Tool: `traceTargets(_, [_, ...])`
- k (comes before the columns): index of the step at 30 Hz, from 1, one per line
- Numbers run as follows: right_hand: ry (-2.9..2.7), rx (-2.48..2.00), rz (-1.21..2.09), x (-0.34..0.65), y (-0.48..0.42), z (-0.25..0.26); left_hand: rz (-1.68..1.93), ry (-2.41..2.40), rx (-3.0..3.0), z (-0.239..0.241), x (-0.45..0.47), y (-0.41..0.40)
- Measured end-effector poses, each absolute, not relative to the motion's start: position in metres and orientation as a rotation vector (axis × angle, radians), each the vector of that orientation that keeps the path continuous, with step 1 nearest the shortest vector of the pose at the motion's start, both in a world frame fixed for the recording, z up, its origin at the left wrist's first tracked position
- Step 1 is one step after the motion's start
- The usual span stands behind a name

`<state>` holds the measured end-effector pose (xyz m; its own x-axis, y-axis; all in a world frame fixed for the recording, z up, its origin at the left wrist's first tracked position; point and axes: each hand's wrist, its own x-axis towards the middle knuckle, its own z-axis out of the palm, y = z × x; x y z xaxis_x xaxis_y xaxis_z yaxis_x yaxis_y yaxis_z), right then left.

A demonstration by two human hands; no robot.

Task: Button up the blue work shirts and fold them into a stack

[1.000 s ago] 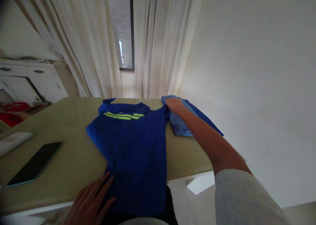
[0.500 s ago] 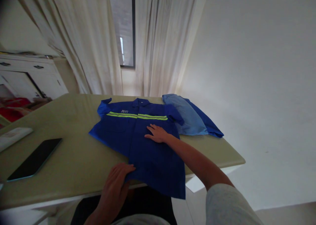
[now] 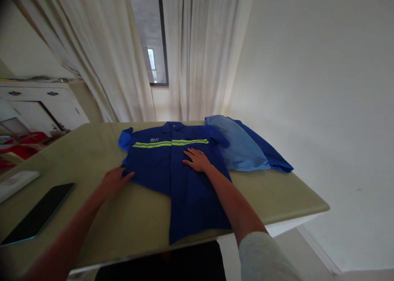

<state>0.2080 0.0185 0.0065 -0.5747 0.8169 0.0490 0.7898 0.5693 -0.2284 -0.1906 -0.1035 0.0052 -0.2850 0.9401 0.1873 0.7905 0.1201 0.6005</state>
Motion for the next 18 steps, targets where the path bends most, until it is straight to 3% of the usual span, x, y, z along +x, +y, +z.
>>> traceTargets(9, [-2.611,-1.41,0.224,0.203,0.056,0.006,1.624,1.138,0.635,0.02,-0.171,-0.052])
traceTargets(18, [-2.597,-1.426,0.183,0.203,0.06,0.002,1.541,0.949,0.615,0.011,-0.171,-0.05])
